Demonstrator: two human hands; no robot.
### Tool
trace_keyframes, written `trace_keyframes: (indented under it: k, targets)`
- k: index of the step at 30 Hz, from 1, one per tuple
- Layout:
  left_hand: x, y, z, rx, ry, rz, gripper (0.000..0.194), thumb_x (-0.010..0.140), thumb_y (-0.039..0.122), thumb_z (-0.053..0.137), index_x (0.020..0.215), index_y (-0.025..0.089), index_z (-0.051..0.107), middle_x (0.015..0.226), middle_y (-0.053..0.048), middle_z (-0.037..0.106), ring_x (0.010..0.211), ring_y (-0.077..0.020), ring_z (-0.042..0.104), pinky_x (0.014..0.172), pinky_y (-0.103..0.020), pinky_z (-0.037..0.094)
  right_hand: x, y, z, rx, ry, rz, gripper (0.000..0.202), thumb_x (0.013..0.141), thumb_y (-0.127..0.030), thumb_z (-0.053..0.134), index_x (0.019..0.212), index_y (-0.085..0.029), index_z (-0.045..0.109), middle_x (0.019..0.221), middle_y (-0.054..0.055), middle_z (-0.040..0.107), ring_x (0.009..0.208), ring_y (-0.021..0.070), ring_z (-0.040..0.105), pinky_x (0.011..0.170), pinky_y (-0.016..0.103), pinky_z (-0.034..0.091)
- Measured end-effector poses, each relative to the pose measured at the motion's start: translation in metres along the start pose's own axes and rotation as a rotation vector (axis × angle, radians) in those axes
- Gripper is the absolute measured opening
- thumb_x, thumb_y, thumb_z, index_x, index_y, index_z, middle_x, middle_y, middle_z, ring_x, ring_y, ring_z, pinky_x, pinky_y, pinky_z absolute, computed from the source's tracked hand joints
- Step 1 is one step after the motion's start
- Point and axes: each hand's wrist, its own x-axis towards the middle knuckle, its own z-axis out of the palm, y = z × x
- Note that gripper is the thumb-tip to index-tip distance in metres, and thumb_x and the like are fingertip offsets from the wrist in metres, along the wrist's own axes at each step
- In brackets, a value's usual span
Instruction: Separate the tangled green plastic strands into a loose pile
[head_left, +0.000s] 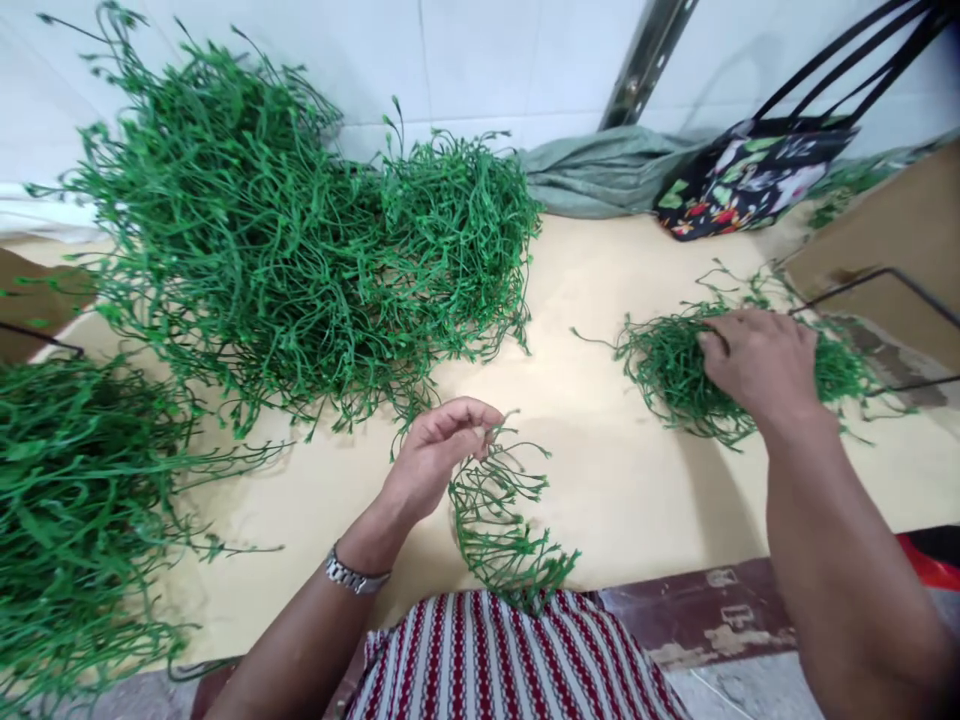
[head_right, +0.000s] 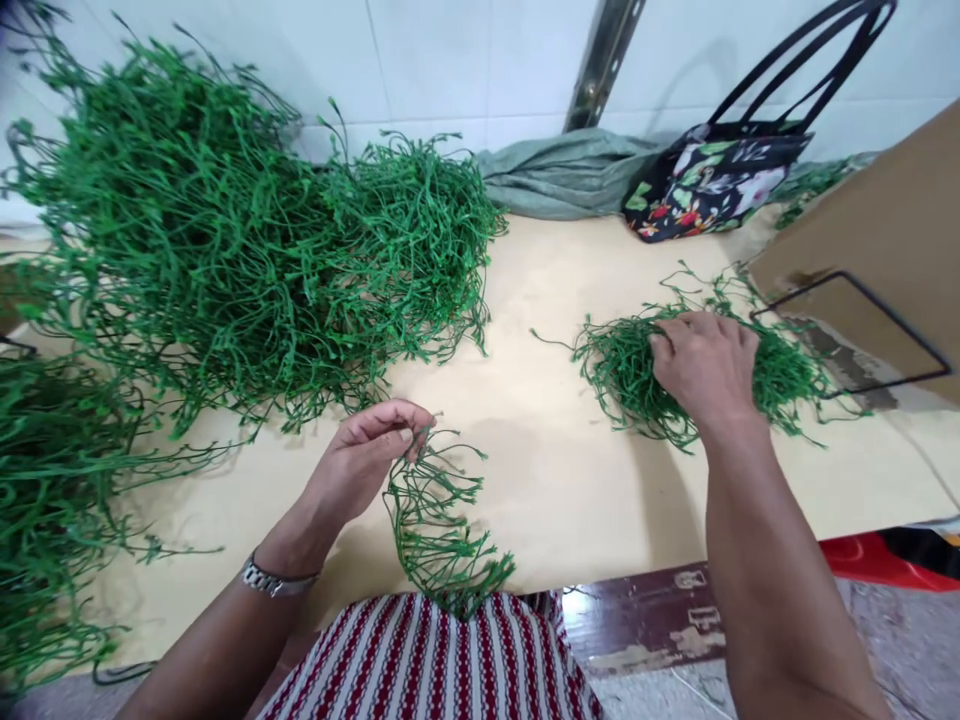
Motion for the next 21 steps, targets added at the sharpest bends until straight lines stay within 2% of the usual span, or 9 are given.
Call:
trace_keyframes:
  k: [3, 5, 6, 7, 9, 10, 13, 16, 21]
  targets:
    - [-0.002, 0.0, 0.001, 0.007, 0.027, -0.014, 0.023, 0.063, 0.011, 0.059, 0.085, 0.015, 0.065, 0.071, -0.001, 0.055, 0.065, -0.01, 0.049, 0.06, -0.021, 0.038, 0.002, -0.016, -0.016, 0.0, 0.003, 0.048, 0.024, 0.084, -0.023, 0.044, 0.098, -0.016, 0.062, 0.097, 0.012, 0.064, 0.094, 0.0315, 0.057, 0.078, 0.049, 0.041]
    - [-0.003, 0.001, 0.002, 0.046, 0.048, 0.01, 0.022, 0.063, 0.008, 0.059, 0.084, 0.016, 0.064, 0.074, 0.0, 0.054, 0.068, -0.0098, 0.048, 0.062, -0.021, 0.038, 0.004, -0.043, -0.037, 0.119, 0.054, 0.032, 0.022, 0.084, -0.02, 0.045, 0.095, -0.015, 0.063, 0.094, 0.013, 0.065, 0.092, 0.0277, 0.058, 0.08, 0.044, 0.043]
    - [-0.003, 0.001, 0.004, 0.071, 0.058, 0.028, 0.021, 0.064, 0.008, 0.059, 0.083, 0.016, 0.063, 0.074, 0.0, 0.054, 0.069, -0.0094, 0.048, 0.063, -0.02, 0.037, 0.003, -0.061, -0.047, 0.233, 0.022, -0.007, 0.021, 0.084, -0.019, 0.045, 0.094, -0.015, 0.063, 0.095, 0.012, 0.065, 0.092, 0.0252, 0.058, 0.08, 0.041, 0.045]
    - [-0.004, 0.001, 0.006, 0.095, 0.067, 0.045, 0.02, 0.064, 0.007, 0.059, 0.082, 0.017, 0.062, 0.074, 0.0, 0.053, 0.069, -0.0092, 0.047, 0.063, -0.02, 0.037, 0.002, -0.08, -0.055, 0.375, 0.022, -0.049, 0.016, 0.084, -0.02, 0.048, 0.087, -0.016, 0.064, 0.086, 0.01, 0.065, 0.084, 0.022, 0.059, 0.074, 0.036, 0.047]
    - [-0.004, 0.002, 0.01, 0.127, 0.079, 0.072, 0.018, 0.065, 0.007, 0.058, 0.081, 0.017, 0.061, 0.074, 0.001, 0.051, 0.069, -0.0089, 0.047, 0.062, -0.02, 0.036, -0.003, -0.12, -0.065, 0.746, -0.184, -0.244, 0.011, 0.083, -0.023, 0.053, 0.084, -0.017, 0.063, 0.081, 0.006, 0.065, 0.076, 0.017, 0.059, 0.069, 0.031, 0.048]
    - [-0.004, 0.002, 0.012, 0.137, 0.084, 0.083, 0.018, 0.066, 0.007, 0.058, 0.082, 0.017, 0.06, 0.073, 0.001, 0.05, 0.069, -0.0091, 0.047, 0.062, -0.02, 0.036, -0.007, -0.138, -0.066, 0.843, -0.276, -0.304, 0.011, 0.084, -0.022, 0.053, 0.089, -0.017, 0.062, 0.083, 0.006, 0.064, 0.078, 0.0163, 0.058, 0.07, 0.03, 0.048]
    - [-0.006, 0.001, 0.017, 0.163, 0.096, 0.115, 0.019, 0.068, 0.008, 0.058, 0.085, 0.017, 0.059, 0.073, 0.001, 0.049, 0.069, -0.0096, 0.046, 0.063, -0.02, 0.036, -0.016, -0.175, -0.059, 1.025, -0.399, -0.363, 0.016, 0.084, -0.024, 0.055, 0.096, -0.015, 0.06, 0.088, 0.008, 0.062, 0.083, 0.0169, 0.056, 0.073, 0.031, 0.047]
    - [-0.008, 0.0, 0.02, 0.202, 0.109, 0.136, 0.018, 0.07, 0.009, 0.057, 0.086, 0.017, 0.058, 0.074, 0.001, 0.048, 0.07, -0.0103, 0.046, 0.063, -0.021, 0.036, -0.021, -0.187, -0.049, 1.108, -0.361, -0.305, 0.012, 0.081, -0.024, 0.058, 0.089, -0.015, 0.06, 0.084, 0.008, 0.06, 0.082, 0.0177, 0.054, 0.073, 0.032, 0.046]
    - [-0.008, -0.001, 0.021, 0.24, 0.111, 0.161, 0.012, 0.07, 0.01, 0.057, 0.08, 0.017, 0.058, 0.075, 0.0, 0.049, 0.069, -0.0111, 0.047, 0.063, -0.022, 0.037, -0.026, -0.189, -0.045, 1.18, -0.251, -0.231, 0.004, 0.08, -0.016, 0.057, 0.083, -0.017, 0.059, 0.08, 0.006, 0.059, 0.079, 0.0161, 0.053, 0.071, 0.032, 0.045]
